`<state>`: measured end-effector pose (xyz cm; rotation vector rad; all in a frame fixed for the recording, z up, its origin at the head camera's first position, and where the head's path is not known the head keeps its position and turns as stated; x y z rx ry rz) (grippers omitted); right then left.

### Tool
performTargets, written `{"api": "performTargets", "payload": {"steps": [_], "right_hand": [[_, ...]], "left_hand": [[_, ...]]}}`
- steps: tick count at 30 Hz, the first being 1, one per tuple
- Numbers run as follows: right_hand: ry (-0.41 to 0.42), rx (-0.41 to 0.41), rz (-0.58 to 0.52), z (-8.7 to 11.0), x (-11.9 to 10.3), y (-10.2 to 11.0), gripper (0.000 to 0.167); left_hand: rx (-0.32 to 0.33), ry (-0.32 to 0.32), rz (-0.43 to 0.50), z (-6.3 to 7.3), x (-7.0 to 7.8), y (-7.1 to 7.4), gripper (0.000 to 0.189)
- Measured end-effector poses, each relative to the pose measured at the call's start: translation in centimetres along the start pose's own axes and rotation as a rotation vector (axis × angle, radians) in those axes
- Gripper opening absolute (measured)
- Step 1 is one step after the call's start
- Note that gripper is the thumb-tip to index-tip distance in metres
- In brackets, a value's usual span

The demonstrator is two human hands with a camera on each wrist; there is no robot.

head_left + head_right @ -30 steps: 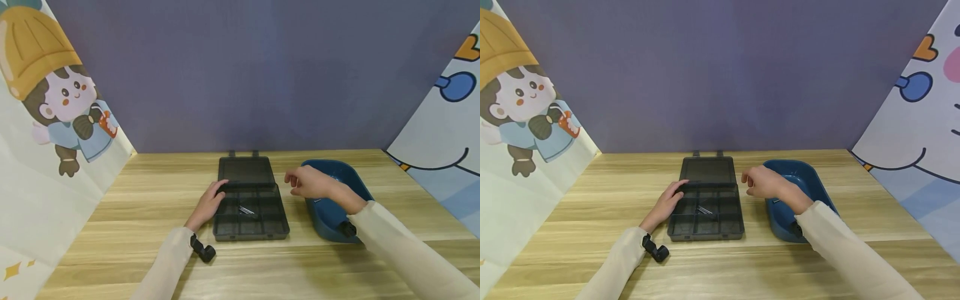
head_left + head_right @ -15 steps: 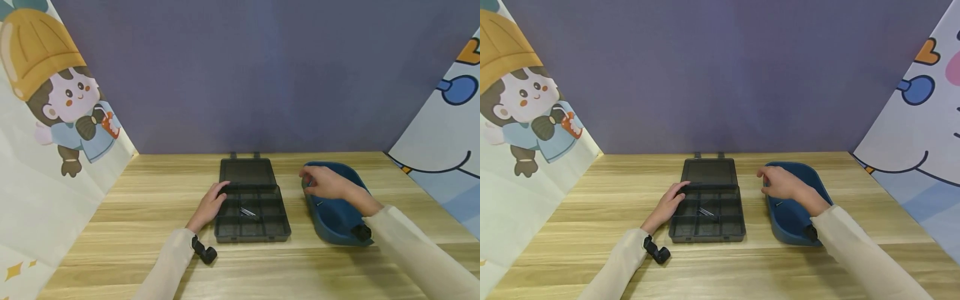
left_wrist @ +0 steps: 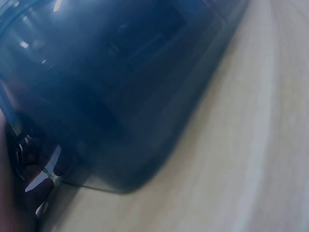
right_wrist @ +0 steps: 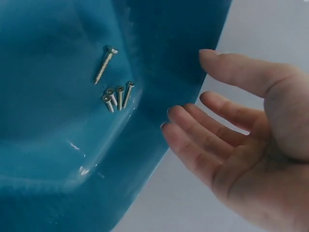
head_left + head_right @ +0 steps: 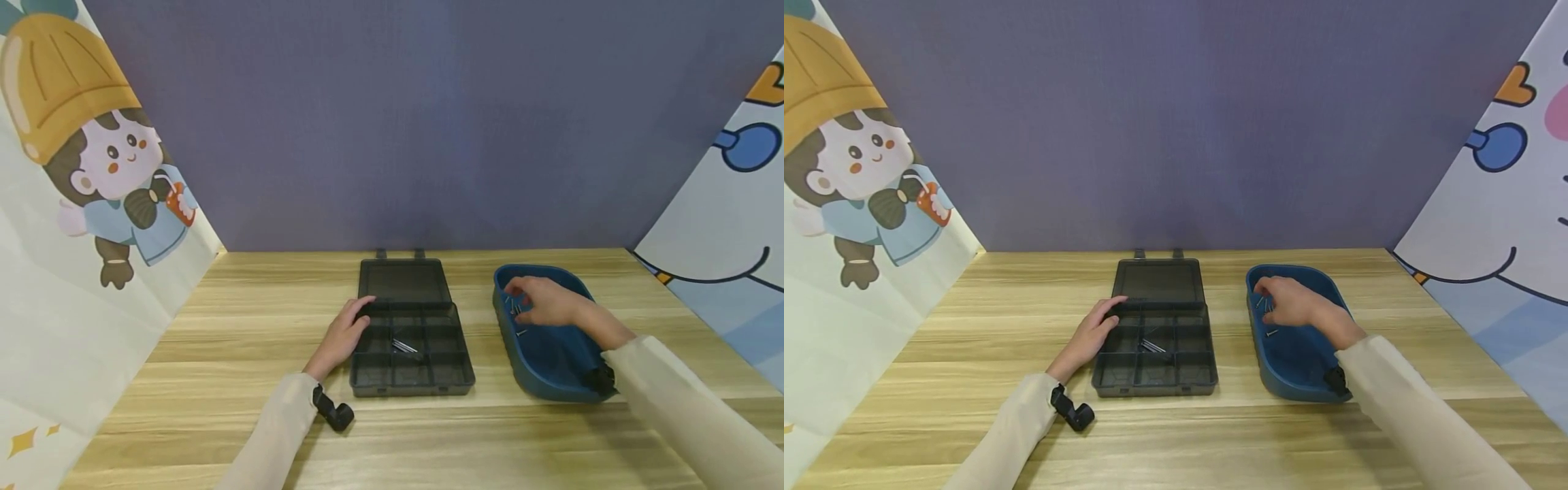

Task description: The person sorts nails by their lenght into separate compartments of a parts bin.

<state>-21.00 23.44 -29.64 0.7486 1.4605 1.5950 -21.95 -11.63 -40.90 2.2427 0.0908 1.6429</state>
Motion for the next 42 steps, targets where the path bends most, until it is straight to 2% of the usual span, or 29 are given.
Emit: {"api": "performTargets", "payload": {"steps": [8,16,23,27,37,42], "right_hand": [[-0.01,-0.092,0.022,-0.2,0.4,-0.3,0.064],[-0.028,-0.149,0.031,-0.9,1.0,-0.6,0.072],[-0.08,-0.227,-0.026,-1.4,1.5,-2.1,0.094],[-0.073,-0.214,-0.037,-1.3,2.0,-2.7,0.098],[-0.097,-0.198,-0.008,-1.4,2.4,-3.4,0.097],[-0.075,-0.183,0.019,-1.6,2.4,-3.6,0.094]], "left_hand": [[0.0,-0.012,-0.005,0.1,0.0,0.1,0.043],[0.001,-0.016,-0.003,0.0,0.0,0.0,0.043],[-0.008,-0.02,-0.012,0.0,0.1,0.0,0.043],[-0.014,0.002,-0.003,0.1,0.0,0.0,0.042],[-0.008,0.019,-0.001,0.0,-0.2,0.1,0.043],[-0.014,0.022,-0.005,0.1,-0.1,0.0,0.043]]}}
Point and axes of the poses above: each hand's wrist, its own z-axis away from the middle knuckle, its own y-axis out of the back of the hand, x = y × z, the point moved 2 cm from there along -z, towards the middle knuckle, and after that the axes turned 13 degrees about z, right-handed, at the moved point
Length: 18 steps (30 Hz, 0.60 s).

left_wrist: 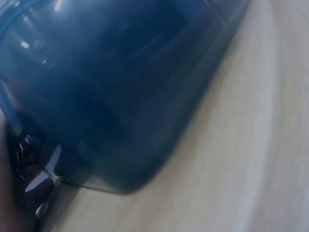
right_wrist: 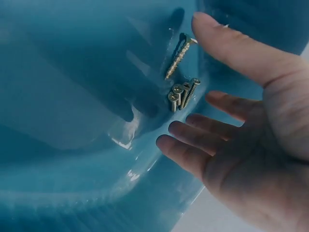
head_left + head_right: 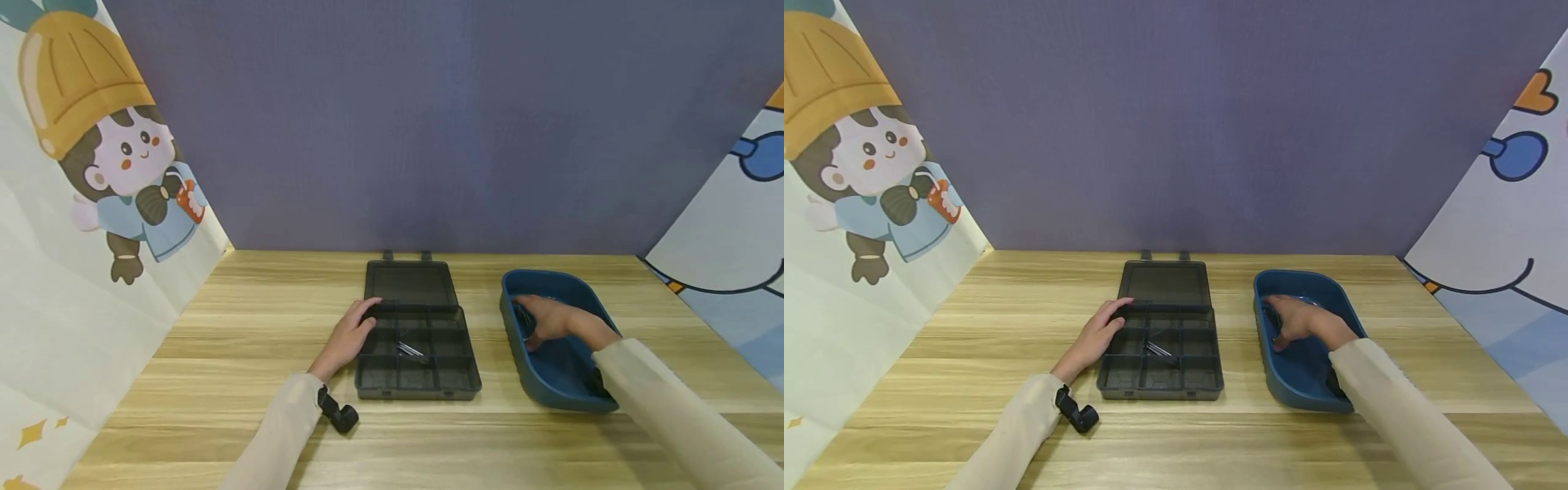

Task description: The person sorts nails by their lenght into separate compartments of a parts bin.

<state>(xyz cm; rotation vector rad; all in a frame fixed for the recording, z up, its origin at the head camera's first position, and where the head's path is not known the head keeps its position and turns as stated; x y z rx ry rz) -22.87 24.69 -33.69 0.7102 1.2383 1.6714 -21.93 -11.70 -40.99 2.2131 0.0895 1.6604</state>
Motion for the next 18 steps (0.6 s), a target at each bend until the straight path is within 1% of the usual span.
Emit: {"api": "performTargets", "payload": {"steps": [5,11,14,18], "right_hand": [[-0.008,-0.008,0.004,-0.17,0.05,-0.23,0.094],[0.02,0.025,0.022,-0.37,0.42,-0.54,0.089],[0.031,0.049,0.049,-0.47,0.61,-0.64,0.082],[0.046,0.09,0.073,-0.65,0.61,-0.49,0.067]], "left_hand": [[-0.001,-0.002,-0.003,0.03,-0.04,0.01,0.043],[0.001,0.0,0.001,0.04,-0.01,-0.05,0.043],[0.0,0.0,0.001,0.03,-0.03,-0.06,0.043],[0.002,0.007,0.0,0.04,-0.06,-0.01,0.043]]}}
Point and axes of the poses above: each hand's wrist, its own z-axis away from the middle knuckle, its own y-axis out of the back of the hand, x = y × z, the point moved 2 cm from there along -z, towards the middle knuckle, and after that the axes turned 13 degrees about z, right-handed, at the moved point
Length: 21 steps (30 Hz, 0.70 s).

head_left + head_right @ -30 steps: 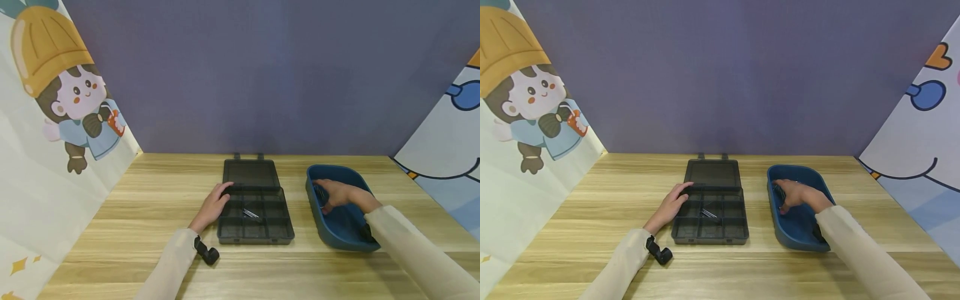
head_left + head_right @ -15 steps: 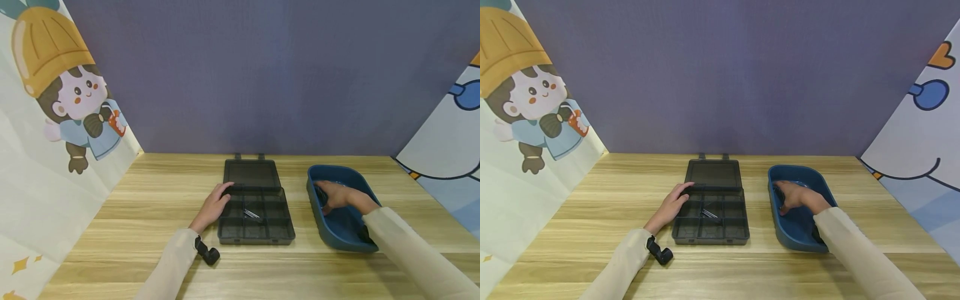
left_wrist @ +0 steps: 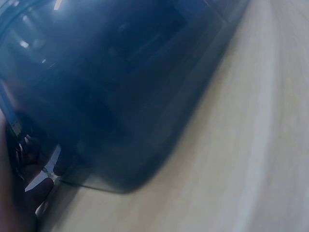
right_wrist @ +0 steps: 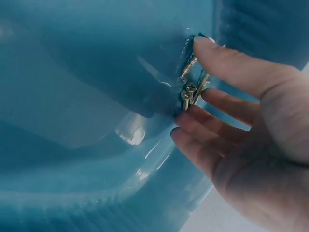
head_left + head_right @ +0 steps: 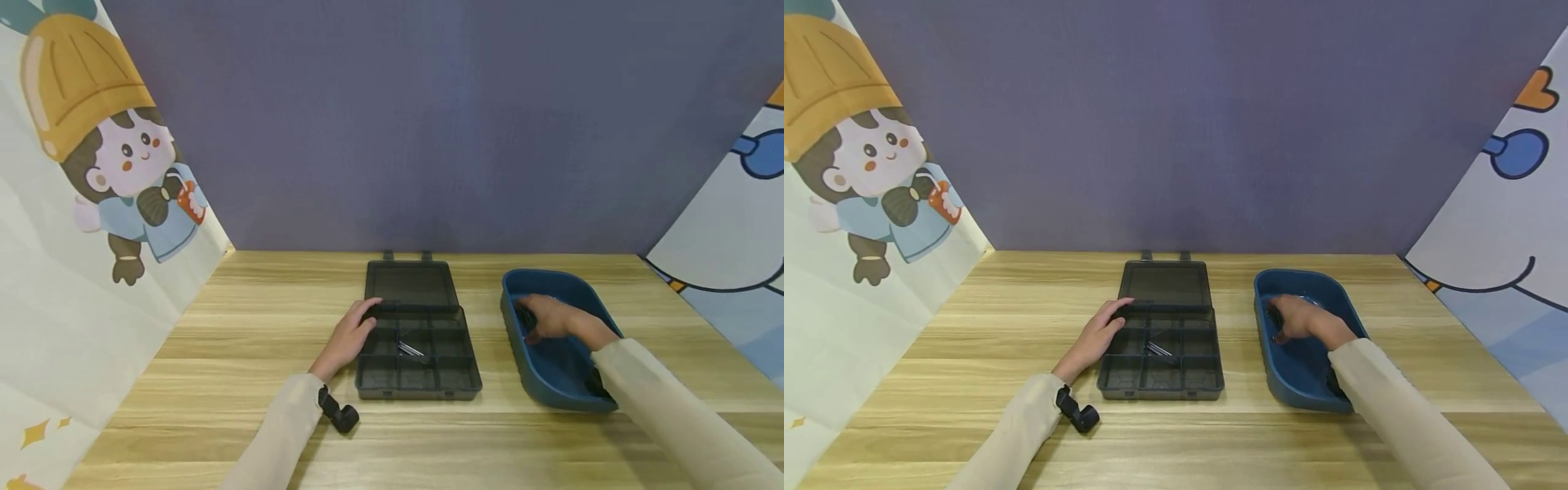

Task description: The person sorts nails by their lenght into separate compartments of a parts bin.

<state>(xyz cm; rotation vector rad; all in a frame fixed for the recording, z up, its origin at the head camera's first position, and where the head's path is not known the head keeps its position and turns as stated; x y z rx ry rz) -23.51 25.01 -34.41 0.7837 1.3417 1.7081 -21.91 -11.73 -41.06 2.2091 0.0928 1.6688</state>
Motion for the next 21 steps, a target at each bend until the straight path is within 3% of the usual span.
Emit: {"api": "performTargets", "payload": {"steps": [7,13,21], "right_hand": [[0.006,0.029,0.015,-0.27,-0.18,-0.01,0.051],[0.032,0.036,-0.032,-0.33,-0.38,-0.06,0.021],[0.057,0.061,-0.017,-0.33,-0.32,-0.32,0.019]], "left_hand": [[-0.004,0.0,0.002,0.02,-0.01,-0.01,0.043],[-0.003,0.0,0.003,-0.02,-0.01,-0.01,0.043],[0.003,0.006,0.008,0.01,0.17,-0.01,0.043]]}}
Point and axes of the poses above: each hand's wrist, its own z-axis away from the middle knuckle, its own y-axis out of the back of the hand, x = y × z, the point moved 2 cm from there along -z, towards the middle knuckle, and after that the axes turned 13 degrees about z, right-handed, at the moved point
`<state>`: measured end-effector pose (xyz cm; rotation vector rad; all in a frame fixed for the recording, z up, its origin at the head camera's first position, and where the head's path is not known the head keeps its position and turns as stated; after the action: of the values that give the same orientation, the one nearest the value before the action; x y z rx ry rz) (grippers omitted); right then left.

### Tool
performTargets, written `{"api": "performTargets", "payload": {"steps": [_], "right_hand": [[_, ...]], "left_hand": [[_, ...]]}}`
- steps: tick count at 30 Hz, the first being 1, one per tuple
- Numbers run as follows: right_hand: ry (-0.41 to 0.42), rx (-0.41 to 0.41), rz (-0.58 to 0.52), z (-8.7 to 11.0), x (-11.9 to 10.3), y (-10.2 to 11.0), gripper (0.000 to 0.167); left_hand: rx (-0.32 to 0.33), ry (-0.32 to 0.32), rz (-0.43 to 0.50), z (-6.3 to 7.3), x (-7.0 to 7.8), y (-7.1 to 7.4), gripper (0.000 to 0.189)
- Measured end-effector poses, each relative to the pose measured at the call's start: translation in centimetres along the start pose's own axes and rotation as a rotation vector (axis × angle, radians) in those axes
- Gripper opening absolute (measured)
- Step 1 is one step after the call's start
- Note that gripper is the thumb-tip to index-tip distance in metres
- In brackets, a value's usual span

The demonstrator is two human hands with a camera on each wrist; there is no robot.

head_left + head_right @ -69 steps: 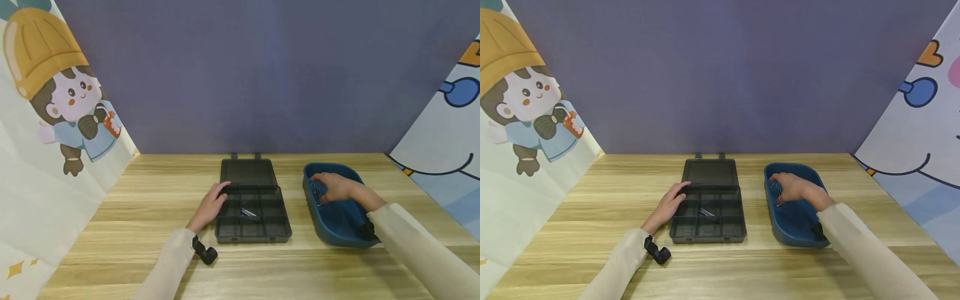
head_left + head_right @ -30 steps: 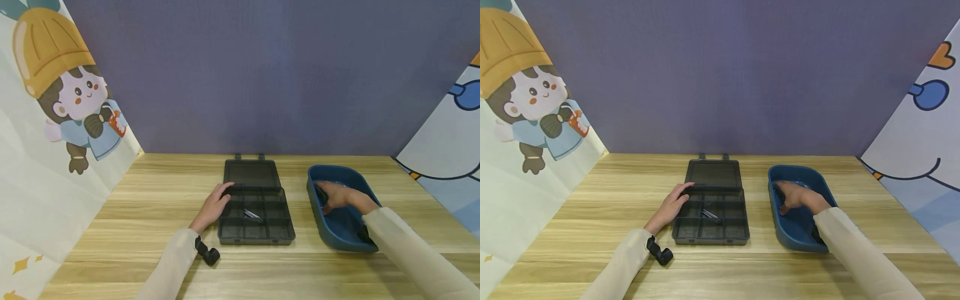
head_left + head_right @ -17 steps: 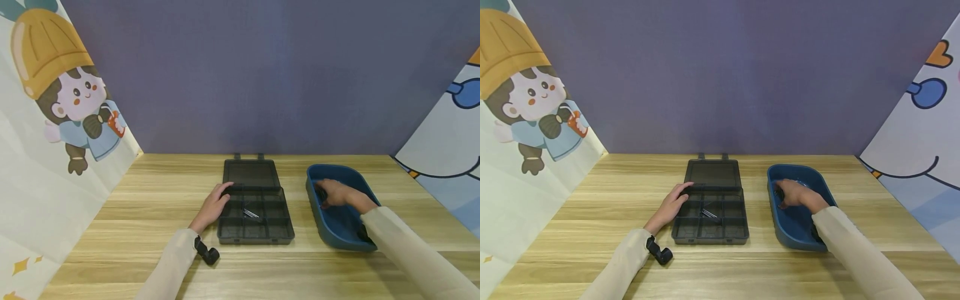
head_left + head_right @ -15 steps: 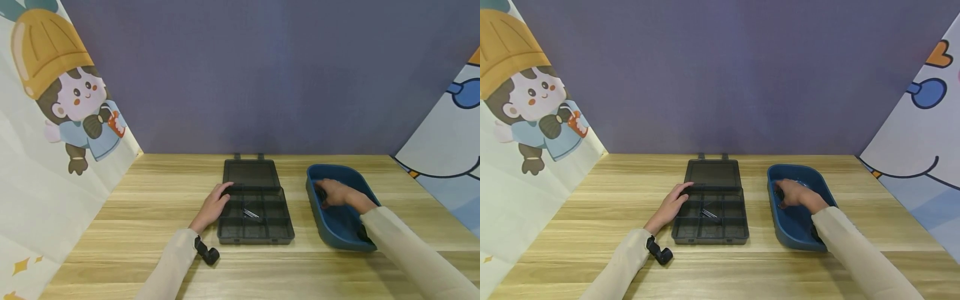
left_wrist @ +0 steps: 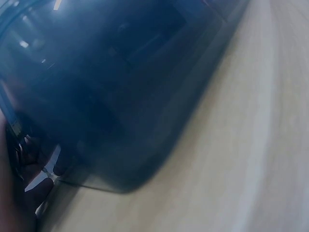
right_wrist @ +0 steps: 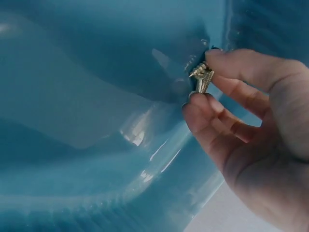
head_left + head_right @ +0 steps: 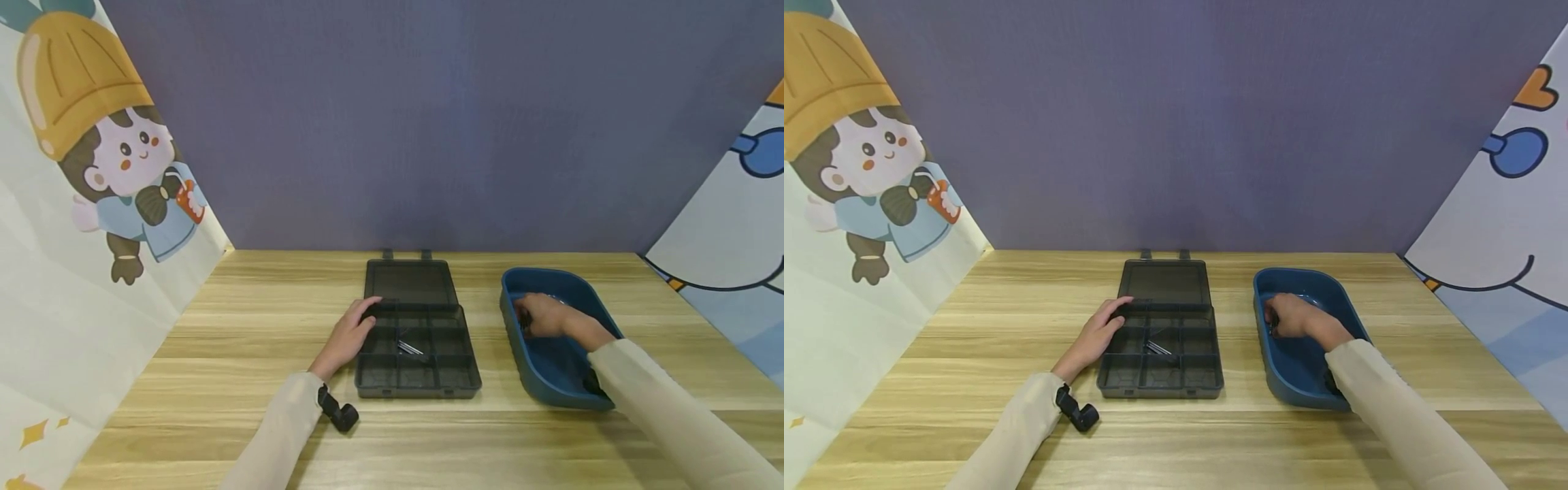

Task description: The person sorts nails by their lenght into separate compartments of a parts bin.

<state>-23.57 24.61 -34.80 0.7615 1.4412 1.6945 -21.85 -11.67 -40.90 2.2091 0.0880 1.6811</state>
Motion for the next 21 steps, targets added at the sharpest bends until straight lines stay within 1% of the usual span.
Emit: {"api": "performTargets", "payload": {"steps": [7,15,21], "right_hand": [[0.002,-0.007,-0.005,-0.07,-0.01,-0.31,0.021],[-0.001,0.003,0.043,-0.13,-0.02,-0.37,0.026],[-0.025,0.002,0.047,-0.11,0.15,-0.24,0.024]], "left_hand": [[-0.002,-0.003,-0.002,-0.02,-0.06,0.0,0.043],[0.003,-0.035,-0.011,-0.06,-0.06,0.11,0.043],[0.003,-0.01,-0.009,-0.13,-0.13,0.04,0.042]]}}
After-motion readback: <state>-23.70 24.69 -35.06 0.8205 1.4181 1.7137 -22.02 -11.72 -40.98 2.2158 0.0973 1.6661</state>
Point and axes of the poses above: each hand's wrist, its own z-axis away from the middle knuckle, its own y-axis out of the back of the hand, x = y × z, the point moved 2 cm from there along -z, towards the middle knuckle, and after that the axes turned 13 degrees about z, right-handed, at the moved point
